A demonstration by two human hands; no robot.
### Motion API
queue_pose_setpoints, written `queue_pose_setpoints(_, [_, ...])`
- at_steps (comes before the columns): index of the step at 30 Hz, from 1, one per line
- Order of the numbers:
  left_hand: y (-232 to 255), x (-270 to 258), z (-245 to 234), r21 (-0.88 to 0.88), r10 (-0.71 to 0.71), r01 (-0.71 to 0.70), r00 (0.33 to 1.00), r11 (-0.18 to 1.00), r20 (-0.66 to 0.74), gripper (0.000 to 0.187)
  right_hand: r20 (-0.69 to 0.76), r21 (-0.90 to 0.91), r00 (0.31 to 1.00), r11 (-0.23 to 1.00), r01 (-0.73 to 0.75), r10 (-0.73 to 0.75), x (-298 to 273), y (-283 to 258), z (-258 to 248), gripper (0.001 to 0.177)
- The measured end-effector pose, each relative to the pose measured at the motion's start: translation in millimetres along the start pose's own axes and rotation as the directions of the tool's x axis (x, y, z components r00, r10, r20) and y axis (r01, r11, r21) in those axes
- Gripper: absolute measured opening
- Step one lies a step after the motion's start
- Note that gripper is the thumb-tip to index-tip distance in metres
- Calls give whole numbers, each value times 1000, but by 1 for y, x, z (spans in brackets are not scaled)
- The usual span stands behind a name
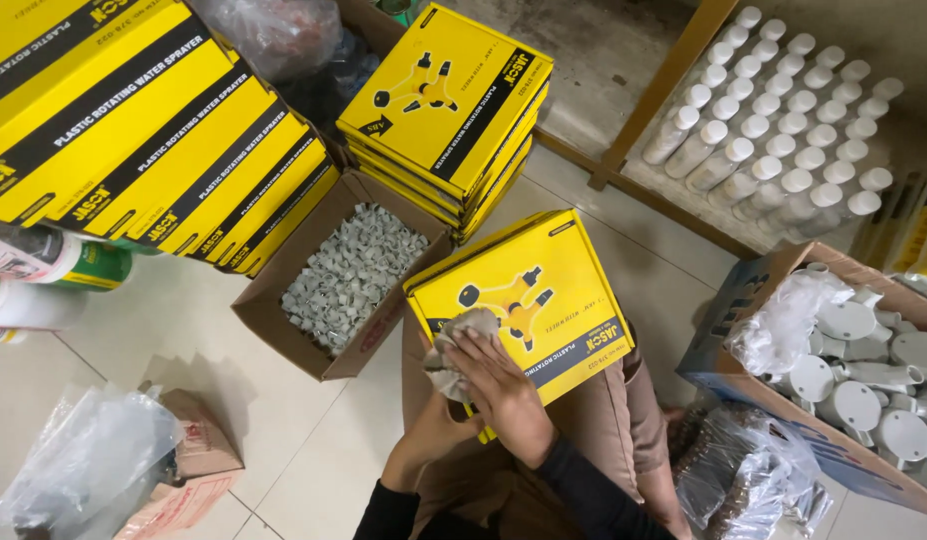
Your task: Cleaning yellow product boxes with a cloth
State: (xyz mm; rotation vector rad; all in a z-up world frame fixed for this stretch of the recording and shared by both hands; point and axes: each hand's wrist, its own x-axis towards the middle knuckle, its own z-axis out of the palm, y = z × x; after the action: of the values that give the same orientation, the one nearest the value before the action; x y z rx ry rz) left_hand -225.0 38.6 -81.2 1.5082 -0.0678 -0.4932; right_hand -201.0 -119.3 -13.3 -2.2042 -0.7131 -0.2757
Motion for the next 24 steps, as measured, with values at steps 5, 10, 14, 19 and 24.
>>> queue_pose_setpoints(5, [61,-9,8,59,27,-33,996,998,88,126,-28,-162,989,977,136,-142,40,25,-16,83])
queue_pose_setpoints(10, [74,-3,12,45,38,-42,996,998,76,136,-264,-41,961,994,-99,85,58,65,-38,61])
queue_pose_setpoints(14, [79,-4,10,47,-82,79,995,996,59,136,-458,6,794,895,-446,399,24,100,-41,43])
queue_pose_setpoints(19, [76,-3,4,-50,-120,122,992,991,42,135,-385,-155,808,832,-532,445,-37,71,-20,43])
queue_pose_setpoints(24, [48,4,-5,-85,123,-115,987,990,99,138,-95,72,962,965,-251,257,-50,-6,-9,49])
